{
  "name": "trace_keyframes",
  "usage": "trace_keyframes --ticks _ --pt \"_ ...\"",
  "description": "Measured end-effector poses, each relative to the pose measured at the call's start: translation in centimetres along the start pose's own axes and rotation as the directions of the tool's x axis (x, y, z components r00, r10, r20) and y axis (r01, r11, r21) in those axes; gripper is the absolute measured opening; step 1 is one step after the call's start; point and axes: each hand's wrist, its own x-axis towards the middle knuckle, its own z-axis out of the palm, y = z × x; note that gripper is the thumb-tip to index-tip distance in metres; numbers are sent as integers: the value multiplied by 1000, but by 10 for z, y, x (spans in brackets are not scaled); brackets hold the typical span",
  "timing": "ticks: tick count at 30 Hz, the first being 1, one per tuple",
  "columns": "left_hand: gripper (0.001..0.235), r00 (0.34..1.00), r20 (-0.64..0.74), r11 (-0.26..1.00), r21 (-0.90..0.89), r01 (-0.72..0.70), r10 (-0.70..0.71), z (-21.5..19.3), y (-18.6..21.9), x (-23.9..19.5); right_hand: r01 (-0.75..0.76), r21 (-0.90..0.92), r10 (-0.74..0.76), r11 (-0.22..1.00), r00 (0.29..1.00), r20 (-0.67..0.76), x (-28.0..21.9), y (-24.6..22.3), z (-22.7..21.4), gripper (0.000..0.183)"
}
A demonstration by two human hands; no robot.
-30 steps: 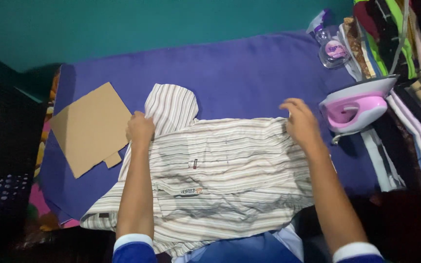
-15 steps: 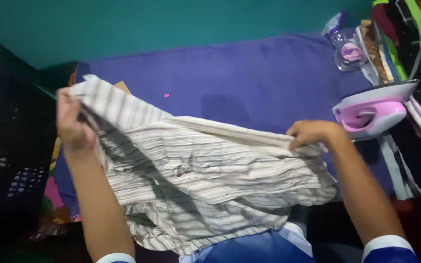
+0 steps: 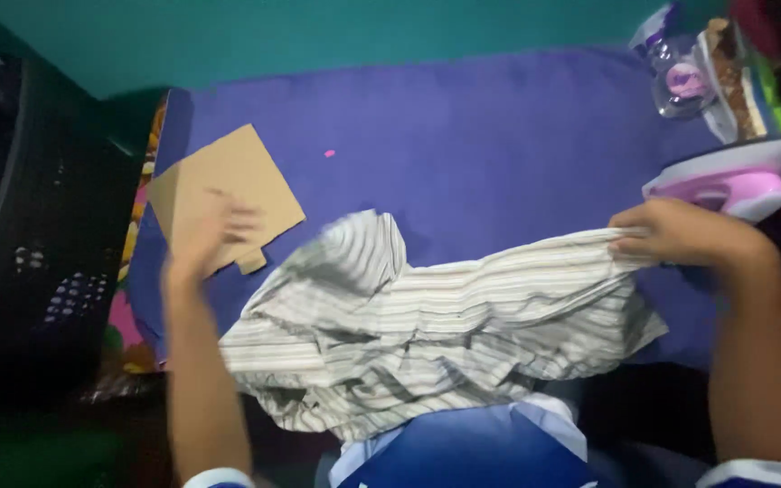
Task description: Ironing a striped shirt on a purple ironing board using a pink and white iron.
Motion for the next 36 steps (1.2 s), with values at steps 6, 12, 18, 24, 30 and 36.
trace_keyframes --ticks 6,12,18,24,30,36 --pt "62 993 -23 747 657 105 -119 122 -30 1 2 -308 -42 952 992 -121 -6 13 39 41" --pt "51 965 162 791 608 67 -206 152 -2 24 -250 -456 175 854 964 -200 -46 -64 15 44" --pt "32 982 129 913 402 75 -138 125 64 2 -252 -490 217 835 968 -128 -67 -68 21 48" --pt "19 910 -238 938 13 -348 341 52 146 -72 273 -132 -291 953 947 -136 -106 49 24 28" --pt "29 723 -285 776 275 -567 629 25 178 -139 206 114 -183 972 966 -184 -145 61 29 15" --pt "34 533 -375 644 552 -529 759 34 180 -189 654 321 -482 685 737 -474 -160 43 48 21"
